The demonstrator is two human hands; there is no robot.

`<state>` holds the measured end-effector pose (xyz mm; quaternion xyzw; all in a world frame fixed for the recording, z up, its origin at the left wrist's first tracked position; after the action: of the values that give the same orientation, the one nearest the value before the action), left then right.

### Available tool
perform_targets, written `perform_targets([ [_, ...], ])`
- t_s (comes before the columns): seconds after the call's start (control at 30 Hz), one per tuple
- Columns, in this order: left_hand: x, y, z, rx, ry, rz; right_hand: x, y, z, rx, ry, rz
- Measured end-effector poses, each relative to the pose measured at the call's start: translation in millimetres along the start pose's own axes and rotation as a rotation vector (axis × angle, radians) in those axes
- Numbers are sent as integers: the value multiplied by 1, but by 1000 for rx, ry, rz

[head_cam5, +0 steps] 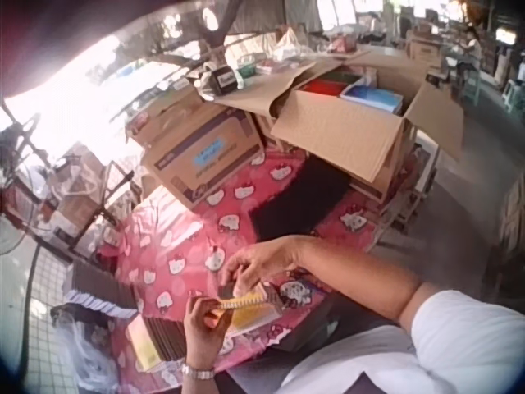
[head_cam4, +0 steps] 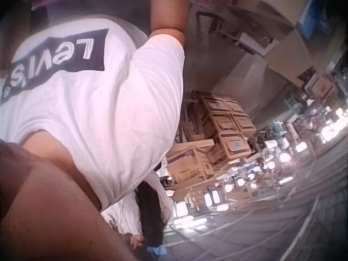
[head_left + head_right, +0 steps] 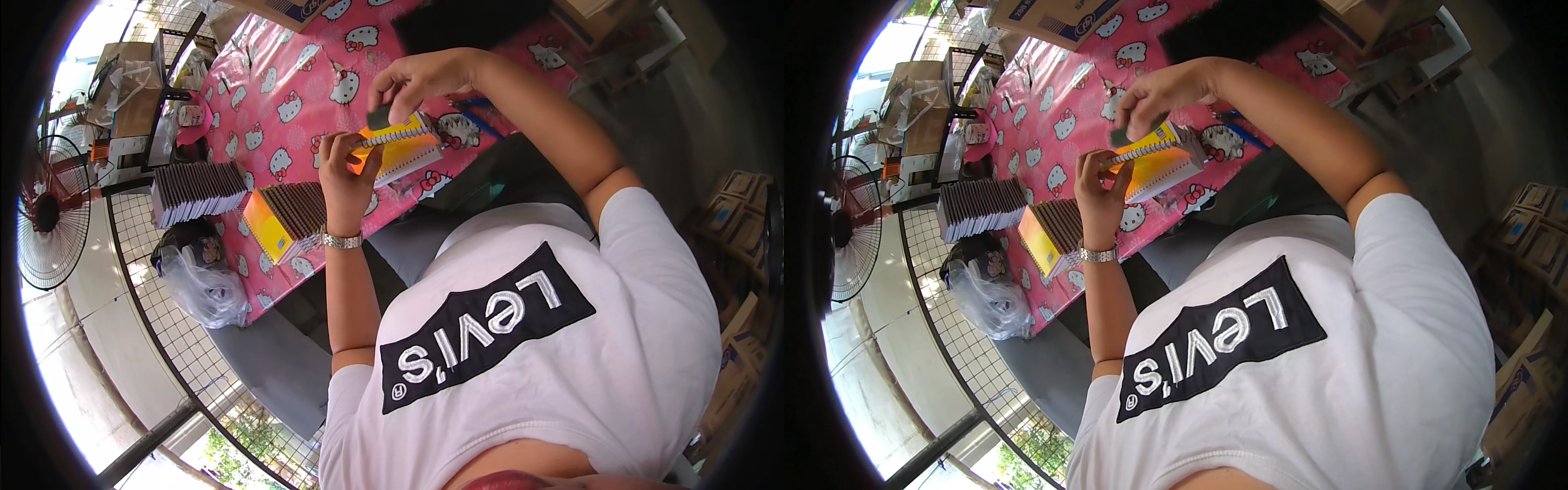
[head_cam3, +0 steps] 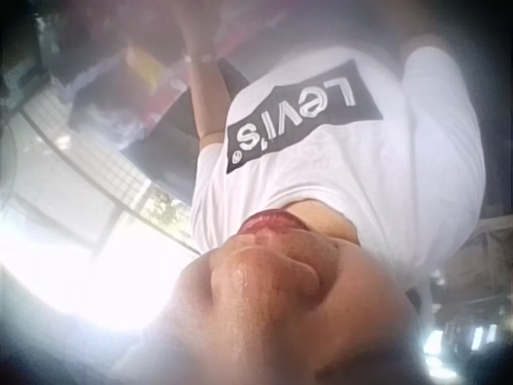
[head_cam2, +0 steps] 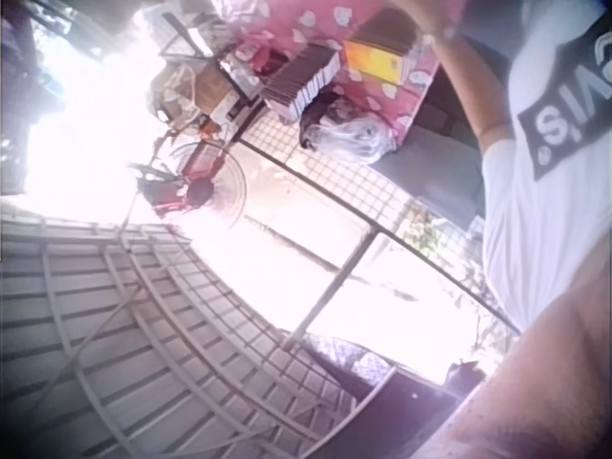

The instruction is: The person assembles notebooks by manually threading a spiral wire through the pre-punched holes of a stack of covers and paper.

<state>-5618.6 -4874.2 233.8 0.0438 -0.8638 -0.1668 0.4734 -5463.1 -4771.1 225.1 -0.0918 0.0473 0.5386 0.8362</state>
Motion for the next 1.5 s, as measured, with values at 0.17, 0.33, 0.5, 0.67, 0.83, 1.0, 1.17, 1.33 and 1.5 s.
perform_targets([
  [0.17, 0, 4, -1, 12, -45, 28, -7, 10, 2, -8, -159, 80],
  [0.33, -2, 5, 0, 10, -59, 29, -14, 11, 8, 18, -110, 92],
  [0.5, -2, 7, 4, 74, -155, 21, -2, 21, 4, 150, -37, 52],
  [0.67, -5, -5, 21, 202, -226, -57, 73, -27, -21, -21, -987, -712],
  [0.83, -16, -23, 20, 336, -280, -192, 110, -133, -100, -211, -1185, -1084],
  [1.0, -22, -22, 9, 341, -239, -254, 49, -126, -16, 650, -1144, -1366],
  [1.17, -17, -20, 5, 335, -145, -224, -40, -21, 30, 538, -1197, -567],
  [1.33, -12, -34, 16, 343, -202, -275, -54, 8, 26, 272, -1324, -303],
  [1.5, -13, -41, 23, 395, -207, -279, -58, 14, 25, 228, -1176, -220],
])
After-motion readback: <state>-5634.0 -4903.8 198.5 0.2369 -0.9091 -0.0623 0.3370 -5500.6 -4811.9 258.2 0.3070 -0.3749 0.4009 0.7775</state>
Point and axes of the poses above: each hand's wrist, its own y-axis towards the middle knuckle, its own x-axis out of the back of the hand, z = x × y, the point moved 6 cm from there along y, towards the middle knuckle, and after that the axes turned 10 degrees about y, right-handed, at the moved point
